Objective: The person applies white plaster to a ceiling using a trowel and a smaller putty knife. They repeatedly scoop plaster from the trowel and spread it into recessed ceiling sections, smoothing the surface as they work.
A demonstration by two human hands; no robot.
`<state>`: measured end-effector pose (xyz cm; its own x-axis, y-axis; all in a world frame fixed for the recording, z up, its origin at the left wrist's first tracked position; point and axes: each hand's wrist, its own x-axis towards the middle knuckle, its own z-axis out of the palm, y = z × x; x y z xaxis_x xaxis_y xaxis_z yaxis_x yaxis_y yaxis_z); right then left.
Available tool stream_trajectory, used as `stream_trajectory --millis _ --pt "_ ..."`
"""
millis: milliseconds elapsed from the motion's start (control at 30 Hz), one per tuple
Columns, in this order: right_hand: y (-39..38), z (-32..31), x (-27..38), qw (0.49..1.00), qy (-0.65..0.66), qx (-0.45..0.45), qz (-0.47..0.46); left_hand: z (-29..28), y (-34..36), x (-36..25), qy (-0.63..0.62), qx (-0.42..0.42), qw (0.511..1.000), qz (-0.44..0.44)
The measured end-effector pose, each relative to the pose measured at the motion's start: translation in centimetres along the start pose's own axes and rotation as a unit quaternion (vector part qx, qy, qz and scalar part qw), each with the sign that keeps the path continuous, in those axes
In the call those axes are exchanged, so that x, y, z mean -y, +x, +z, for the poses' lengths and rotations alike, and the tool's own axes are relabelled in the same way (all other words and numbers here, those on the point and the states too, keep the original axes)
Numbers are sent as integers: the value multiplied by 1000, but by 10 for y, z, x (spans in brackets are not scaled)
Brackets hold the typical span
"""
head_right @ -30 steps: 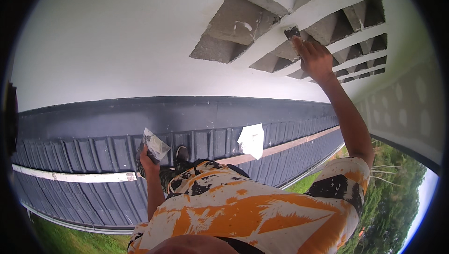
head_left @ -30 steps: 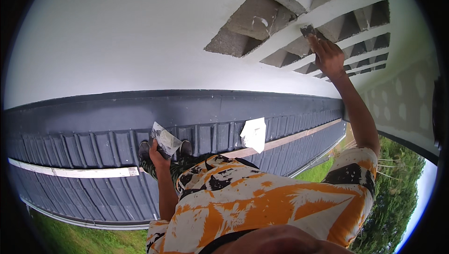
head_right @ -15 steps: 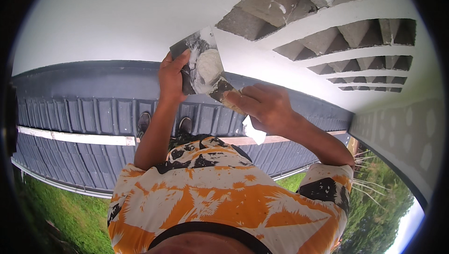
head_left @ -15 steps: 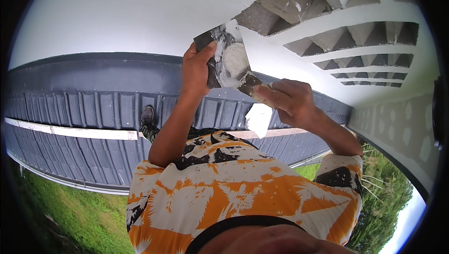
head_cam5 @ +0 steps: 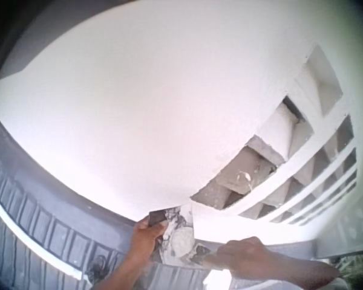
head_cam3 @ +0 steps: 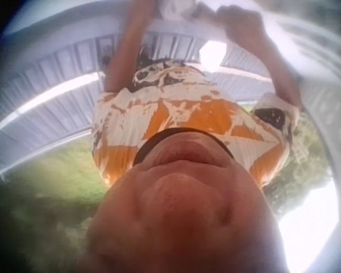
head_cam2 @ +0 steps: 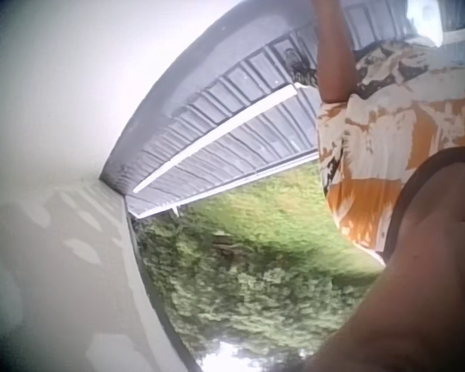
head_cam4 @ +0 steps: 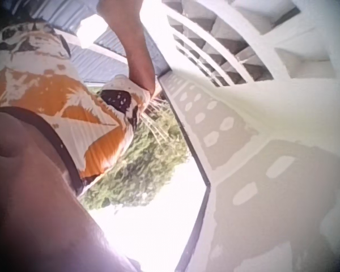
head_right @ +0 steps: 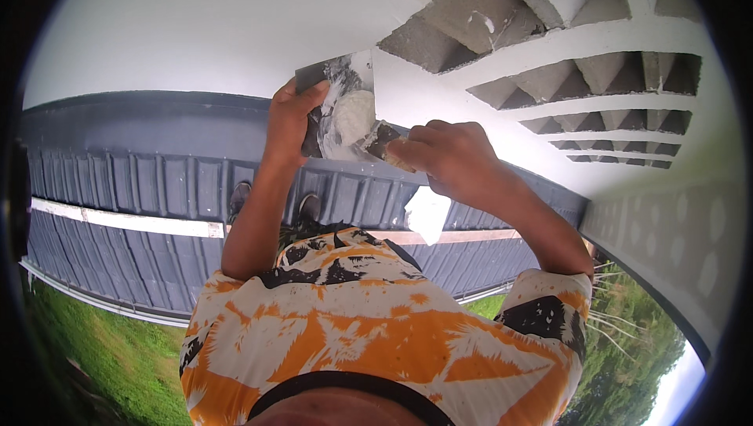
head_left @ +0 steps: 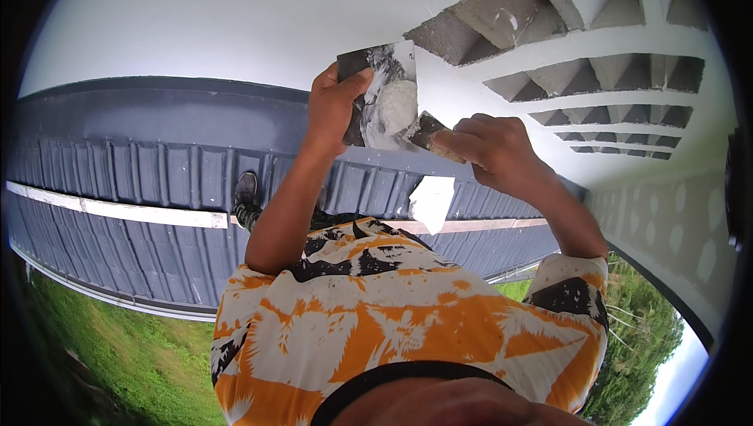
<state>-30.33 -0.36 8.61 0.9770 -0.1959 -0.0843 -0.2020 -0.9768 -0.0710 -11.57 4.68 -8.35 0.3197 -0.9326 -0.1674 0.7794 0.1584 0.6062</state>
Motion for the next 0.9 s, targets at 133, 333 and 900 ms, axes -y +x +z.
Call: stream_trajectory --millis 133,333,900 --pt "2 -6 -1 1000 7 -25 -9 -5 0 -4 6 -26 999 -27" --pt "11 -7 -7 999 45 6 7 -13 7 0 -15 -53 998 4" --pt "-28 21 -34 985 56 -160 30 8 8 12 -164 -109 979 55"
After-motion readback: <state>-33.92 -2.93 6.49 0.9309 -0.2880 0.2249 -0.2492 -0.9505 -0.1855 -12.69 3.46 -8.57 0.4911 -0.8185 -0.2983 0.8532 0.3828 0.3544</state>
